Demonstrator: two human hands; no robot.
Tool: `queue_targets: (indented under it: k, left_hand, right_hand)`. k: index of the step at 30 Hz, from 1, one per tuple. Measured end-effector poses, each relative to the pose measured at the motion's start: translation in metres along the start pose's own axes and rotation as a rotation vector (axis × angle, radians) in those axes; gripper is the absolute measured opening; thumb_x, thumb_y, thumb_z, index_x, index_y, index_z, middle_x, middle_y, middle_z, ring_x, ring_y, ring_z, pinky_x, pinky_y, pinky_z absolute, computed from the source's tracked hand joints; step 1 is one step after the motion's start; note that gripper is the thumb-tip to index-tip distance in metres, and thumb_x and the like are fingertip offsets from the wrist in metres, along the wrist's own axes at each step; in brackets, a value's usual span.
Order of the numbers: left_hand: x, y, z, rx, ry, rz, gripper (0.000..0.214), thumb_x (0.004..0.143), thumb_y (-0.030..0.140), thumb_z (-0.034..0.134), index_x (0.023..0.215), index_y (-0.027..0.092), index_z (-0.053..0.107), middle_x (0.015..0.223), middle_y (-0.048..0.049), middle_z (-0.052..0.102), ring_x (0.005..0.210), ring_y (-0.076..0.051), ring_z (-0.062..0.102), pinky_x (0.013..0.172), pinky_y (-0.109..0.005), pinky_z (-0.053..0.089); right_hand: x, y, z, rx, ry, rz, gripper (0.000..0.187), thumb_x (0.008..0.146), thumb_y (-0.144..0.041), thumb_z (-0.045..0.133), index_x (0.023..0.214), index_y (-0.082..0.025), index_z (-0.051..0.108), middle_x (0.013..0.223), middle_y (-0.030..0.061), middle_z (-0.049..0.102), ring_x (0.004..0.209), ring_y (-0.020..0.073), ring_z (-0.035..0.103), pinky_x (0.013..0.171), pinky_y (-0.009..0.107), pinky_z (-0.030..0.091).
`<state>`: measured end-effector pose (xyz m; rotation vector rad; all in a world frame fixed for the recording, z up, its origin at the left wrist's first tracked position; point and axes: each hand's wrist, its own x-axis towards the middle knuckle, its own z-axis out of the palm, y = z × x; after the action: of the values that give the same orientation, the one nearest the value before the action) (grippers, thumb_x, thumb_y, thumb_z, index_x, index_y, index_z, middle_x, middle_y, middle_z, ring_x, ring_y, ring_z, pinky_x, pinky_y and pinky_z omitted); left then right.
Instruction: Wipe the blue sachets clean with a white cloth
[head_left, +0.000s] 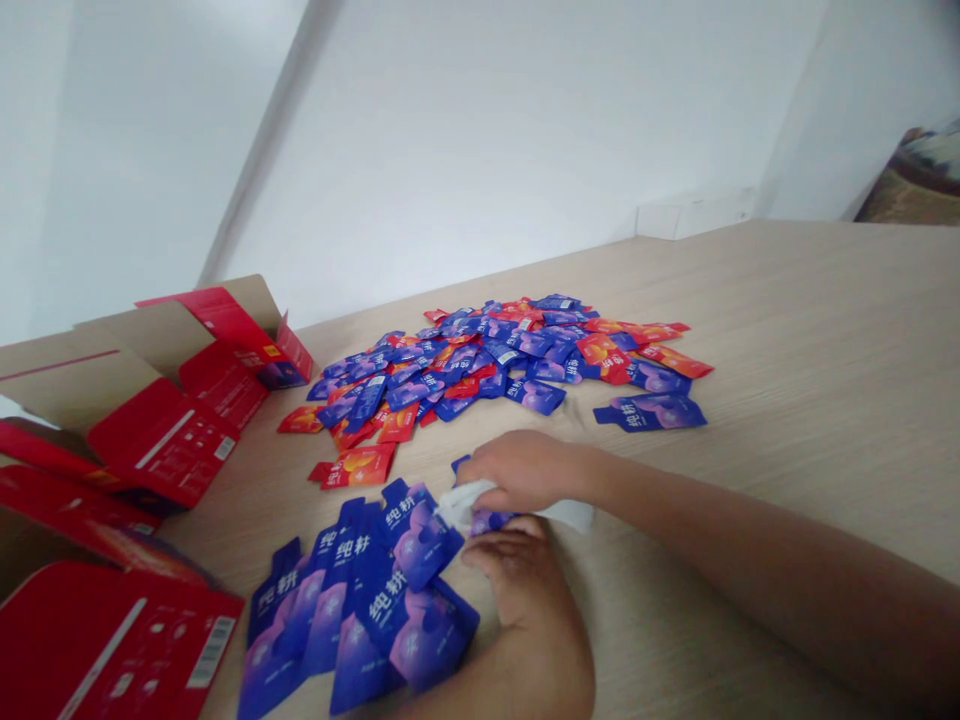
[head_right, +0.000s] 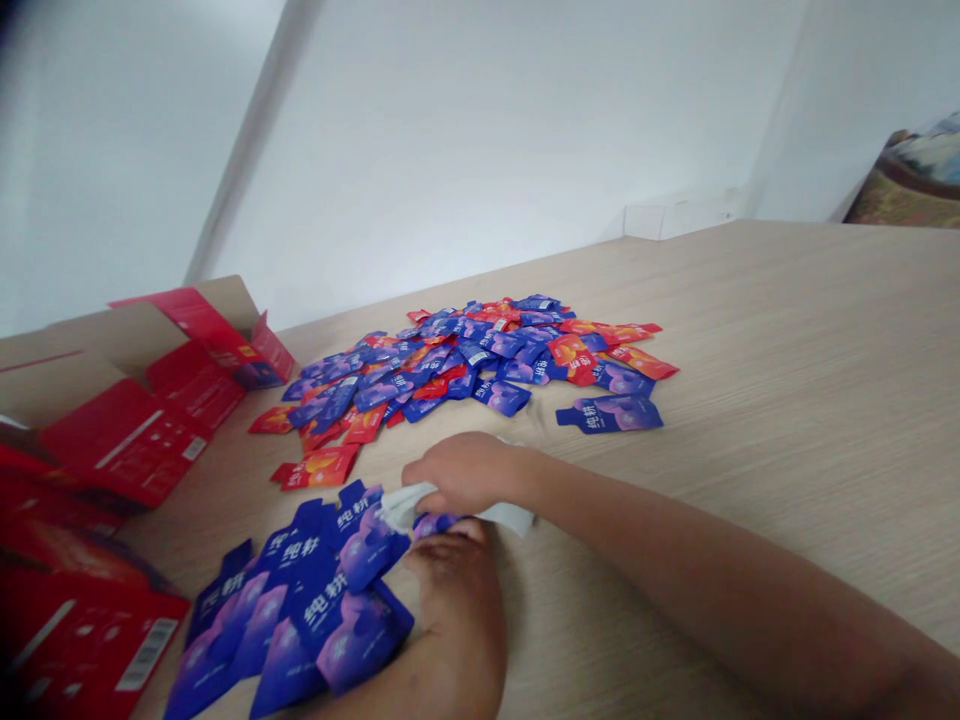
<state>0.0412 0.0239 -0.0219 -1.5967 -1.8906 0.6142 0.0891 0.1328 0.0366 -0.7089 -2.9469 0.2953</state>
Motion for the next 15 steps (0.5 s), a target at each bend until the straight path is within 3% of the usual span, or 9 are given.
queue_targets:
  k: [3,10,15]
  left_hand:
    - [0.001,0.003,0.005,-0.036,0.008,0.001,0.035,0.078,0.000,0.032,0.091,0.007,0.064,0.087,-0.0243,0.068,0.079,-0.032,0.066,0.068,-0.044,0.047]
    - [0.002,0.020,0.020,0.057,-0.006,-0.074,0.027,0.079,0.002,0.038,0.092,0.007,0.061,0.091,-0.0266,0.067,0.083,-0.035,0.065,0.073,-0.050,0.043]
    - [0.002,0.022,0.021,0.059,0.011,-0.079,0.027,0.079,0.003,0.038,0.091,0.007,0.061,0.090,-0.0271,0.067,0.083,-0.035,0.065,0.073,-0.051,0.044]
  right_hand:
    - [0.001,-0.002,0.003,0.058,-0.113,-0.038,0.029,0.081,-0.043,0.049,0.103,-0.027,0.059,0.088,0.0033,0.067,0.077,0.0198,0.061,0.058,0.026,0.036]
    - [0.002,0.034,0.015,-0.076,0.043,0.228,0.032,0.082,-0.041,0.046,0.108,-0.024,0.056,0.096,0.0080,0.066,0.086,0.0235,0.060,0.059,0.028,0.037]
    - [-0.001,0.024,0.006,-0.063,0.097,0.182,0.032,0.083,-0.041,0.046,0.108,-0.025,0.056,0.096,0.0070,0.066,0.088,0.0231,0.060,0.063,0.028,0.038]
